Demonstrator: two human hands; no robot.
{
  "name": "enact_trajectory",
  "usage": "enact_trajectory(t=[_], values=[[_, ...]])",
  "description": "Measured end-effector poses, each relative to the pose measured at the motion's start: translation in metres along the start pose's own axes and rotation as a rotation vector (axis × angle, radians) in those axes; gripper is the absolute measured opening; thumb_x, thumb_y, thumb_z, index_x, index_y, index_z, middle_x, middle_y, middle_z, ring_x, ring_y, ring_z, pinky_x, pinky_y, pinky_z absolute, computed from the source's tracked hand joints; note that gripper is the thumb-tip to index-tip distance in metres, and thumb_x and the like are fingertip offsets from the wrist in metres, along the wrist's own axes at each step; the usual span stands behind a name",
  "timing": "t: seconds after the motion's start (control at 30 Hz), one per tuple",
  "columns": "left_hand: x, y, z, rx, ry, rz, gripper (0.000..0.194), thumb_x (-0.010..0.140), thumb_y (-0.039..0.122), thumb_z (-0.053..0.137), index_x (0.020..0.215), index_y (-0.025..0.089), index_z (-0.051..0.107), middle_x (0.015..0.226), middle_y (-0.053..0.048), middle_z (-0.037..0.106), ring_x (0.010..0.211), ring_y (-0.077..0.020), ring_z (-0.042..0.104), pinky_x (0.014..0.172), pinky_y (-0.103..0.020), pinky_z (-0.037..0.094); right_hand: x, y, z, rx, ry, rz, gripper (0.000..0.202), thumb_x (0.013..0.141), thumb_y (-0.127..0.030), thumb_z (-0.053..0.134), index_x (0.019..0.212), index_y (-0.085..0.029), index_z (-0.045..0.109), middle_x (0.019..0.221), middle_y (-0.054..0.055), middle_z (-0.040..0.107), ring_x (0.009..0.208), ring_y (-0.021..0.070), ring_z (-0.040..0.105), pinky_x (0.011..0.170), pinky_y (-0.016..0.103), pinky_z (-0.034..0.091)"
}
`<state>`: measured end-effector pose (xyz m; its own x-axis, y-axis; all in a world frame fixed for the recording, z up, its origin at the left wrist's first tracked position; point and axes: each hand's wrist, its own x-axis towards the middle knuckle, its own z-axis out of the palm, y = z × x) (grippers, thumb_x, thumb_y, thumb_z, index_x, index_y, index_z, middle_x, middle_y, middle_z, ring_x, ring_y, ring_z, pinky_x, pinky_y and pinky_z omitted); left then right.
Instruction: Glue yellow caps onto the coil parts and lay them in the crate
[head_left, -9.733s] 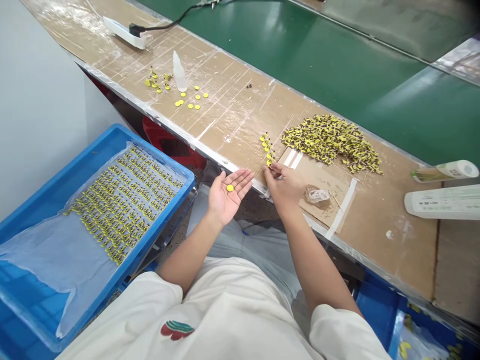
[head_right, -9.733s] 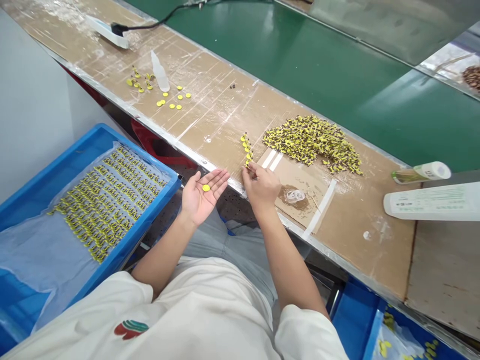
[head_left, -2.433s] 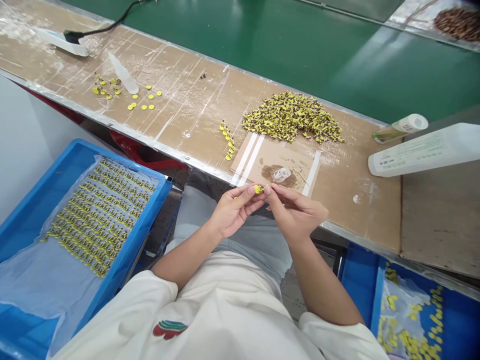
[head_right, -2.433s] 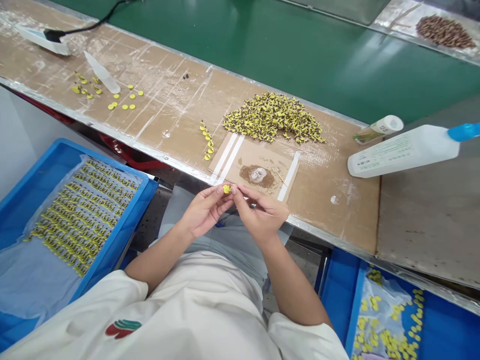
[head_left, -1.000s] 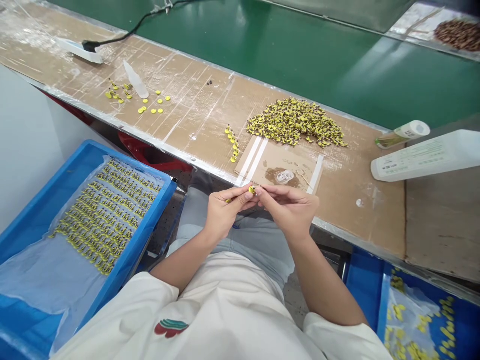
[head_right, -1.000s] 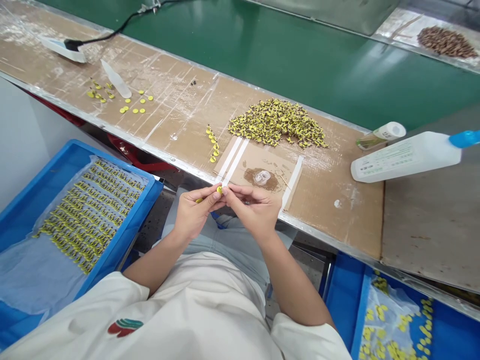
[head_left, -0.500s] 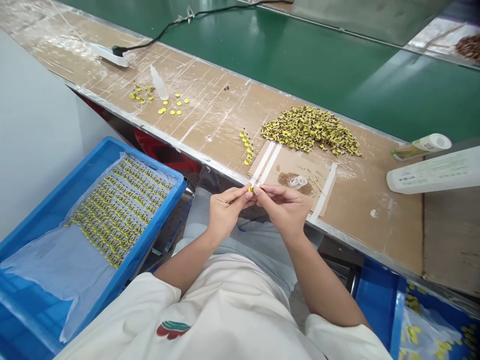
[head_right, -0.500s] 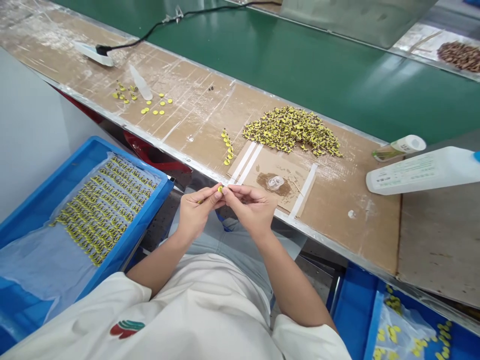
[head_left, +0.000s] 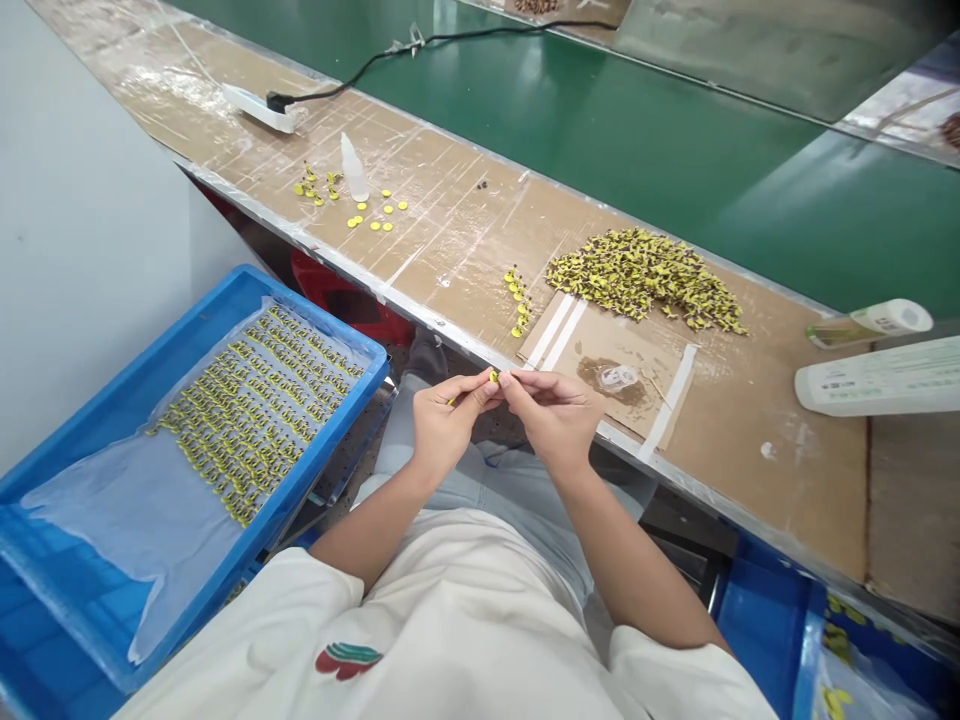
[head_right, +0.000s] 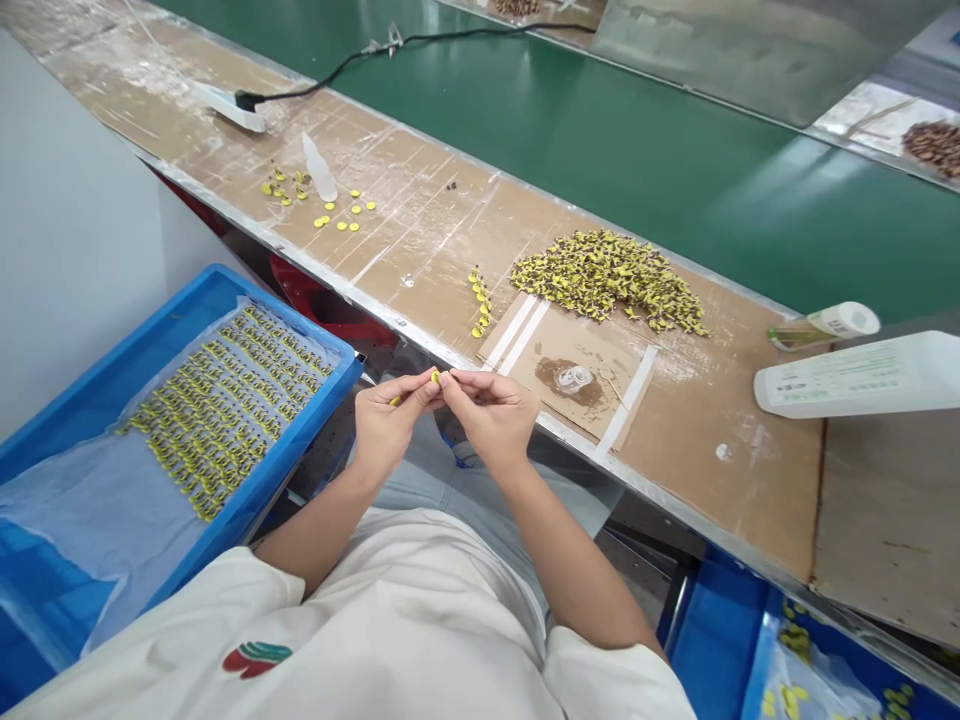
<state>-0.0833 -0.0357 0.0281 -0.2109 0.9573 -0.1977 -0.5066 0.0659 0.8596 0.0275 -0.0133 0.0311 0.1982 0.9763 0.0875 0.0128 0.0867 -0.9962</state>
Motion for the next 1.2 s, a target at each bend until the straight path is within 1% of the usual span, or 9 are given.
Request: enact_trajectory(t=[0.27,0.4,0.53,0.7,0.9,1.1,1.2], values=[[0.003,0.006,-0.011,-0.012,0.033,0.029,0.029,0.066,0.034,0.079,0.091,0.019,0.077,0.090,-0.004,0.075,0.083,-0.0204,0.071,0.085,-0.041,0.059,0.004,0.007,0.016,0.014,-0.060,0.025,0.023,0.067,-0.034,0.080,0.080,-0.017,0.073,0.071,0.004,0.073,0.055,0.0137,0.066,0.057,0.027,0.060],[0.007,0.008,-0.021,-0.046,0.038,-0.015,0.031,0.066,0.034,0.080,0.092,0.017,0.077,0.090,-0.006,0.075,0.081,-0.0216,0.072,0.086,-0.043,0.059,0.006,0.007,0.025,0.031,-0.105,0.057,0.022,0.066,-0.032,0.081,0.078,-0.016,0.073,0.067,0.004,0.072,0.050,0.0120,0.063,0.053,0.024,0.058],[0.011,0.010,-0.030,-0.100,0.068,-0.040,0.034,0.065,0.033,0.081,0.093,0.015,0.076,0.088,-0.008,0.076,0.080,-0.0222,0.072,0.085,-0.044,0.059,0.009,0.007,0.034,0.023,-0.142,0.071,0.024,0.065,-0.033,0.082,0.079,-0.015,0.074,0.068,0.005,0.072,0.053,0.0130,0.065,0.056,0.026,0.059],[0.014,0.014,-0.036,-0.076,0.092,-0.038,0.035,0.063,0.034,0.082,0.092,0.015,0.076,0.090,-0.009,0.076,0.081,-0.0234,0.072,0.086,-0.045,0.058,0.012,0.010,0.042,0.001,-0.150,0.078,0.025,0.063,-0.034,0.082,0.077,-0.015,0.073,0.068,0.005,0.072,0.055,0.0141,0.066,0.056,0.026,0.059],[0.018,0.014,-0.040,-0.071,0.032,-0.018,0.029,0.069,0.030,0.078,0.094,0.016,0.076,0.090,-0.007,0.076,0.079,-0.0216,0.072,0.084,-0.043,0.060,0.014,0.011,0.045,-0.002,-0.135,0.082,0.020,0.065,-0.030,0.082,0.076,-0.016,0.073,0.067,0.004,0.072,0.053,0.0120,0.065,0.055,0.023,0.058],[0.023,0.016,-0.042,-0.046,0.030,-0.027,0.030,0.068,0.030,0.079,0.094,0.015,0.076,0.089,-0.007,0.076,0.079,-0.0205,0.072,0.084,-0.041,0.060,0.013,0.010,0.049,-0.009,-0.105,0.109,0.020,0.065,-0.032,0.082,0.074,-0.016,0.072,0.066,0.003,0.072,0.053,0.0122,0.064,0.055,0.024,0.058],[0.027,0.016,-0.044,-0.078,0.019,-0.060,0.031,0.068,0.029,0.078,0.095,0.014,0.075,0.090,-0.008,0.076,0.079,-0.0197,0.072,0.085,-0.040,0.059,0.016,0.010,0.050,-0.002,-0.116,0.092,0.020,0.066,-0.031,0.082,0.075,-0.017,0.072,0.068,0.003,0.072,0.055,0.0124,0.065,0.056,0.024,0.058]])
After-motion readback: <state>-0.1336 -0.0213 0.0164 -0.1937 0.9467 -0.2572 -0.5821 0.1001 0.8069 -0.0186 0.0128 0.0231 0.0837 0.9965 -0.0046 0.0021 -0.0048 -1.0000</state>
